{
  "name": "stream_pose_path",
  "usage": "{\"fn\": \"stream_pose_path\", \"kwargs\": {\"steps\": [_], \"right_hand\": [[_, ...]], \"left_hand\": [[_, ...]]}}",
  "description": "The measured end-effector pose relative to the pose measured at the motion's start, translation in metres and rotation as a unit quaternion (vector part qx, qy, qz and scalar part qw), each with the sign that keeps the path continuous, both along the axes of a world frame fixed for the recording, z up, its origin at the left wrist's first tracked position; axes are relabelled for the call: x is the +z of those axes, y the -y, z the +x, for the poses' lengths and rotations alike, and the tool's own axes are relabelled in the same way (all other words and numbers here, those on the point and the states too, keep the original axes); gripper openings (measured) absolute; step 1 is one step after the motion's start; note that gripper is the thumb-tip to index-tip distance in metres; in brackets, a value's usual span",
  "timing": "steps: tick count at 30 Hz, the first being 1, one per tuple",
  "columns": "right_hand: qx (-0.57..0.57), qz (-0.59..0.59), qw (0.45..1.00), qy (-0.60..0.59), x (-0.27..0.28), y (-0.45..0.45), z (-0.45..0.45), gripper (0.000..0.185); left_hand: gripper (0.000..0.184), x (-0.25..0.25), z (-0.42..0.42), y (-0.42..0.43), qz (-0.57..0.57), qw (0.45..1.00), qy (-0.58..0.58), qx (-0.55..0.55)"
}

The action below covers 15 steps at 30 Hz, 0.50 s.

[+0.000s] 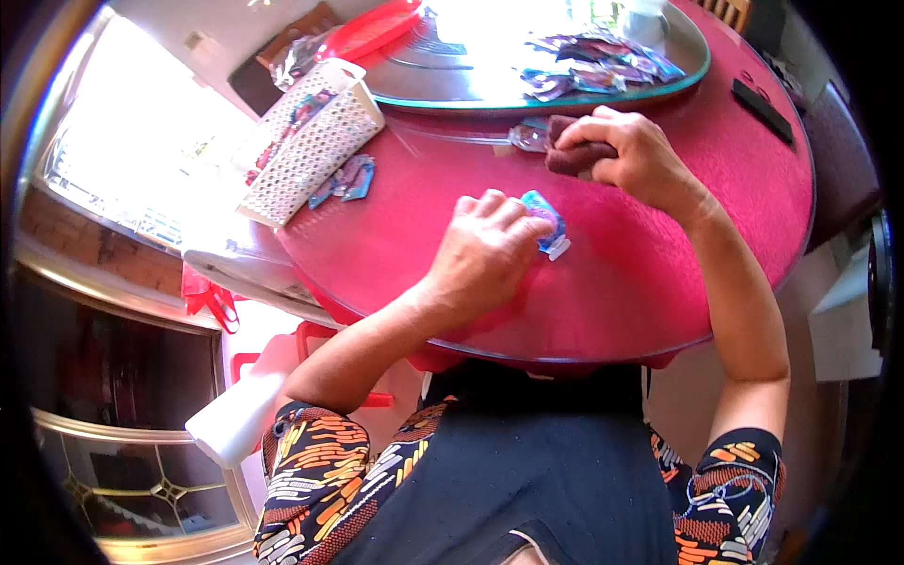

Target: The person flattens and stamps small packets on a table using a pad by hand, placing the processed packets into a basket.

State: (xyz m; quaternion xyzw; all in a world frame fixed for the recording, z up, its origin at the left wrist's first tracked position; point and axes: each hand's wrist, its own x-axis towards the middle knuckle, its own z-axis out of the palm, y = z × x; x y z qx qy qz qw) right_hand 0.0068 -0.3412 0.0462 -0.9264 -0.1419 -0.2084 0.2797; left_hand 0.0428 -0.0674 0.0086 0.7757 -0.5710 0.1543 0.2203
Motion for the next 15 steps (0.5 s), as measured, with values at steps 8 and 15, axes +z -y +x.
{"fn": "stream_pose_path", "kwargs": {"steps": [8, 15], "right_hand": [[-0.004, -0.014, 1.0, -0.026, -0.002, -0.003, -0.001, 0.043], [0.028, -0.047, 0.998, 0.014, -0.003, -0.006, -0.003, 0.04]], "left_hand": [[0.032, 0.007, 0.01, 0.006, 0.041, 0.993, 0.111, 0.003], [0.031, -0.002, 0.009, -0.013, -0.003, 0.996, -0.065, 0.059]]}}
